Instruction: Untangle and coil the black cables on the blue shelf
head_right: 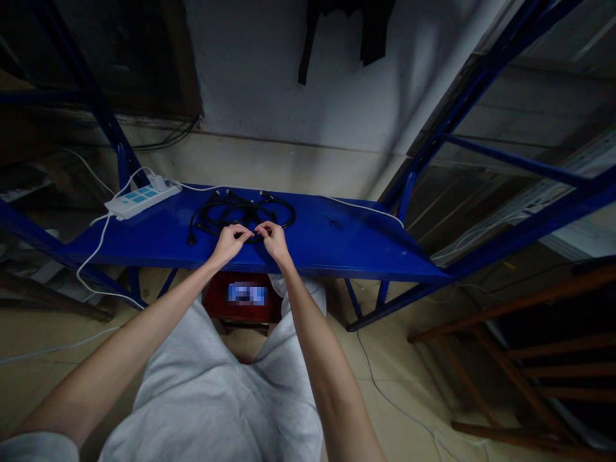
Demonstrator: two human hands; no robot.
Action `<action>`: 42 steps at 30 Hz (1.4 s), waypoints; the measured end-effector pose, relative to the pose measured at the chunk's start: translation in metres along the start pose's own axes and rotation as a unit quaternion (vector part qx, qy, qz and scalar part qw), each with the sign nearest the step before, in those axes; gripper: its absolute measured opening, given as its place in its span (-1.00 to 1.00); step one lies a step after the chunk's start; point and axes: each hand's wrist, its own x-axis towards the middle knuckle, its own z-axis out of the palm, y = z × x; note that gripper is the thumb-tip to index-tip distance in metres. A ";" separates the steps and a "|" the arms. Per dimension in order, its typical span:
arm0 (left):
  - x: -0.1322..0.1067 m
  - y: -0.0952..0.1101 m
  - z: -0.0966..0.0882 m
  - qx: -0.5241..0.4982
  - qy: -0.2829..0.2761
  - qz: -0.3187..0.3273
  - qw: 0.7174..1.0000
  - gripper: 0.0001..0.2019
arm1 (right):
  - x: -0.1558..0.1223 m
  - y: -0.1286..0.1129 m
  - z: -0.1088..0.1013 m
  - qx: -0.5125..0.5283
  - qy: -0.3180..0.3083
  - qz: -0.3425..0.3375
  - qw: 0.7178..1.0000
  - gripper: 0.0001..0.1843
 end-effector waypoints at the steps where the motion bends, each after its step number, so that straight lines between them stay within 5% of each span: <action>1: 0.000 0.000 0.000 0.003 -0.002 0.000 1.000 -0.82 | 0.000 -0.001 0.000 0.003 -0.003 -0.003 1.000 -0.78; 11: 0.000 -0.004 0.003 0.034 -0.017 0.005 0.999 -0.76 | -0.004 -0.003 -0.001 -0.017 0.018 0.000 1.000 -0.76; 15: 0.000 -0.003 0.005 0.014 -0.014 0.008 1.000 -0.77 | -0.005 -0.002 -0.005 -0.075 0.117 -0.026 0.990 -0.68; 21: 0.000 -0.003 -0.010 -0.037 0.047 0.000 0.998 -0.63 | -0.007 0.010 -0.011 -0.095 0.258 0.070 0.959 -0.62; 24: -0.004 -0.010 -0.033 0.061 -0.029 0.042 0.997 -0.60 | -0.006 0.016 -0.011 -0.099 0.266 0.068 0.956 -0.60; 27: -0.006 -0.015 -0.056 0.196 -0.140 0.121 0.963 -0.66 | -0.005 0.020 -0.009 -0.111 0.272 0.060 0.954 -0.57; 30: -0.002 -0.011 -0.068 0.265 -0.174 0.174 0.932 -0.81 | -0.005 0.020 -0.009 -0.101 0.274 0.055 0.955 -0.53; 42: 0.034 0.030 -0.054 0.351 -0.238 0.331 0.843 -0.68 | -0.009 0.010 -0.010 -0.111 0.341 0.061 0.932 -0.60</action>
